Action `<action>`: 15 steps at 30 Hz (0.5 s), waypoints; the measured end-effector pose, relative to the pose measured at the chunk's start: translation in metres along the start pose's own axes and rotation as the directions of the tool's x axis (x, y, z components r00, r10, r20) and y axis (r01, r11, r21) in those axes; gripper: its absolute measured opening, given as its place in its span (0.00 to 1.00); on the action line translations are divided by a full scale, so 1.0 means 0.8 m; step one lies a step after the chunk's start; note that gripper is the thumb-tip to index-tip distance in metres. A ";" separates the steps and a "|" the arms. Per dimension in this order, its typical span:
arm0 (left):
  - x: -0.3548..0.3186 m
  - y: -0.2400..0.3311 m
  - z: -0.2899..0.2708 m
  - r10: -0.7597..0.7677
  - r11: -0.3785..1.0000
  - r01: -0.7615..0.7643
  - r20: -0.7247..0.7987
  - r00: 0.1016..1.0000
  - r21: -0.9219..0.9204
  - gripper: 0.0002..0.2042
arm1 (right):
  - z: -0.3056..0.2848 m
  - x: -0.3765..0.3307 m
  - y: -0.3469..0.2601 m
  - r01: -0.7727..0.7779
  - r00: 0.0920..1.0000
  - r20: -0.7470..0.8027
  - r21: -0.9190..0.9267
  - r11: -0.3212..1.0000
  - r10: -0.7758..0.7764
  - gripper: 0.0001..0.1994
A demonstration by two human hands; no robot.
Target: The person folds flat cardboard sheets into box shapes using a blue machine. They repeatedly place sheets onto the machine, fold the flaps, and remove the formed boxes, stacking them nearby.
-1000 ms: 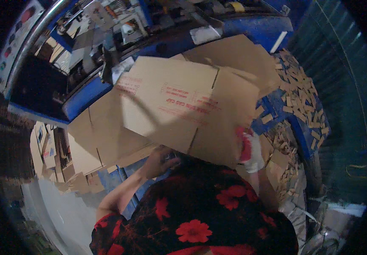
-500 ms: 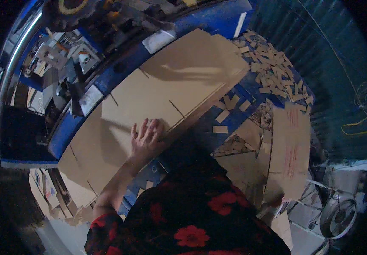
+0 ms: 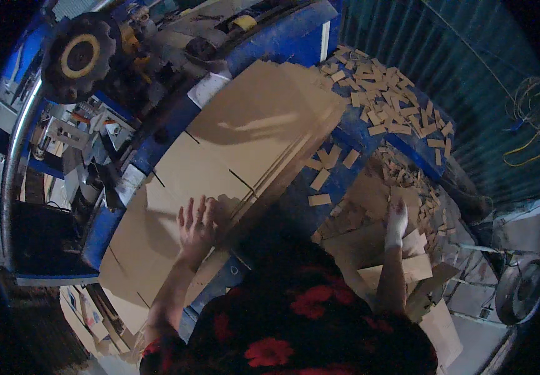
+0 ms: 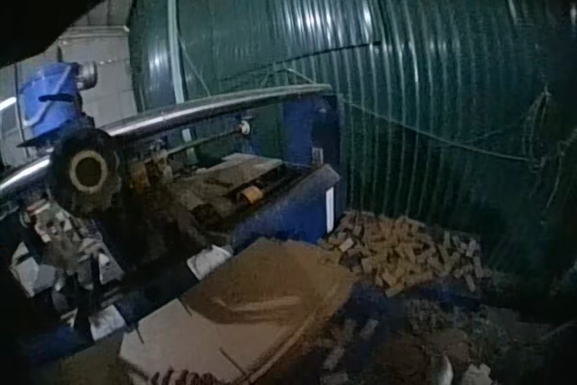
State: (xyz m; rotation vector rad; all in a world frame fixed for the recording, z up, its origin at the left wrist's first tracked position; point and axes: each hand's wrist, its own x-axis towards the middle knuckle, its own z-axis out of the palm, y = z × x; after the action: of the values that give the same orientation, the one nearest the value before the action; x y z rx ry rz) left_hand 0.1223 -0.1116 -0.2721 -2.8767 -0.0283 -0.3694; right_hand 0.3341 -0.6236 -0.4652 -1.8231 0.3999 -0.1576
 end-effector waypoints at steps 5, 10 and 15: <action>-0.007 -0.013 -0.006 -0.112 0.967 0.135 0.115 0.987 -0.215 0.32 | 0.187 0.070 -0.222 0.509 0.809 0.300 0.072 0.858 -0.505 0.24; -0.025 0.012 0.006 -0.138 0.979 0.144 0.054 0.989 -0.143 0.30 | 0.285 0.101 -0.340 0.659 0.750 0.431 -0.421 0.623 -0.502 0.22; -0.030 0.021 0.014 -0.179 0.972 0.185 0.058 0.982 -0.147 0.31 | 0.306 0.119 -0.359 0.603 0.770 0.552 -0.467 0.647 -0.321 0.18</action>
State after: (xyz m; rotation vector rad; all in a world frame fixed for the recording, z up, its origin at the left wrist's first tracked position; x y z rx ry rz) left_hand 0.1027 -0.1249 -0.2922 -3.0426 -0.2857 -0.3559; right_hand 0.5528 -0.3663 -0.2713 -2.5303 -0.4256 0.0272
